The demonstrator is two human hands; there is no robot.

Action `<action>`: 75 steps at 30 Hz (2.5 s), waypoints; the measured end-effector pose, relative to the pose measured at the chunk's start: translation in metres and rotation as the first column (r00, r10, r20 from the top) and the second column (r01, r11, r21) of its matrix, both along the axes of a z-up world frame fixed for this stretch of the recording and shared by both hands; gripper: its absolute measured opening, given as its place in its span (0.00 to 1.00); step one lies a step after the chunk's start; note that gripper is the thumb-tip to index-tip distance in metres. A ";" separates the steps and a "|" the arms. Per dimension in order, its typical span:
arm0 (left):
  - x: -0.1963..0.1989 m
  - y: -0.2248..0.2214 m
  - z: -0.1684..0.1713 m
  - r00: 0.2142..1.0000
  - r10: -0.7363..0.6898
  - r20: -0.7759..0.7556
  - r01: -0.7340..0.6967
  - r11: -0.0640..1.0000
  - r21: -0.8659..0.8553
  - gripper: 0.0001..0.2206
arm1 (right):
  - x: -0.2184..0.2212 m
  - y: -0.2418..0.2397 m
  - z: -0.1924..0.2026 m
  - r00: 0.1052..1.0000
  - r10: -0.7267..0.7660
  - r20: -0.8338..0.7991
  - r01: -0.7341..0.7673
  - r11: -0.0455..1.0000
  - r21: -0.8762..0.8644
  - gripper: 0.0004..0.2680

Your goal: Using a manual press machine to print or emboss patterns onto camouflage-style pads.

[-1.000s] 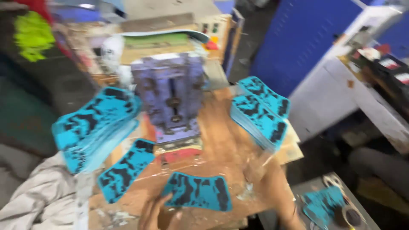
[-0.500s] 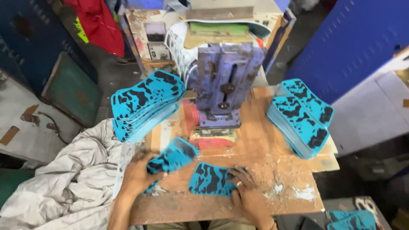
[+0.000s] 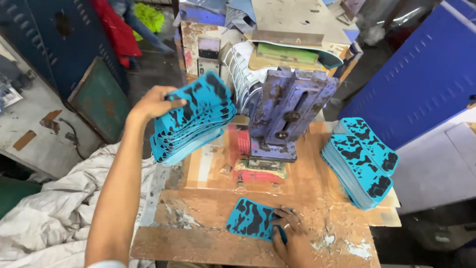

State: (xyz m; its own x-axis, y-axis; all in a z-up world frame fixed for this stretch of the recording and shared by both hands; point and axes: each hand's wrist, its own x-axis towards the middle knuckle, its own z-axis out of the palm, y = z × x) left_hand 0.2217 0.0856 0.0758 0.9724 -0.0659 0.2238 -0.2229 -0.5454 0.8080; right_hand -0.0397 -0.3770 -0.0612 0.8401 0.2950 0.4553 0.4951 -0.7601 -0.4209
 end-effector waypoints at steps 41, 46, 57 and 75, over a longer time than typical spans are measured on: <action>-0.129 -0.130 -0.107 0.863 -0.063 0.502 0.054 0.998 0.033 0.07 | -0.006 0.036 0.029 0.984 0.098 -0.149 -0.120 0.981 -0.149 0.24; -0.109 -0.135 -0.088 0.956 0.166 0.244 -0.106 0.964 -0.243 0.08 | 0.000 -0.045 0.037 0.997 -0.076 0.024 0.078 0.993 -0.084 0.16; -0.080 -0.136 -0.089 0.883 0.320 0.342 -0.156 0.889 -0.430 0.06 | 0.113 -0.186 0.089 0.881 -0.456 0.127 0.472 0.867 -0.161 0.19; -0.093 -0.130 -0.115 0.939 0.180 0.294 -0.147 0.981 -0.129 0.09 | -0.037 0.001 0.019 0.994 -0.109 -0.013 0.109 0.994 -0.020 0.16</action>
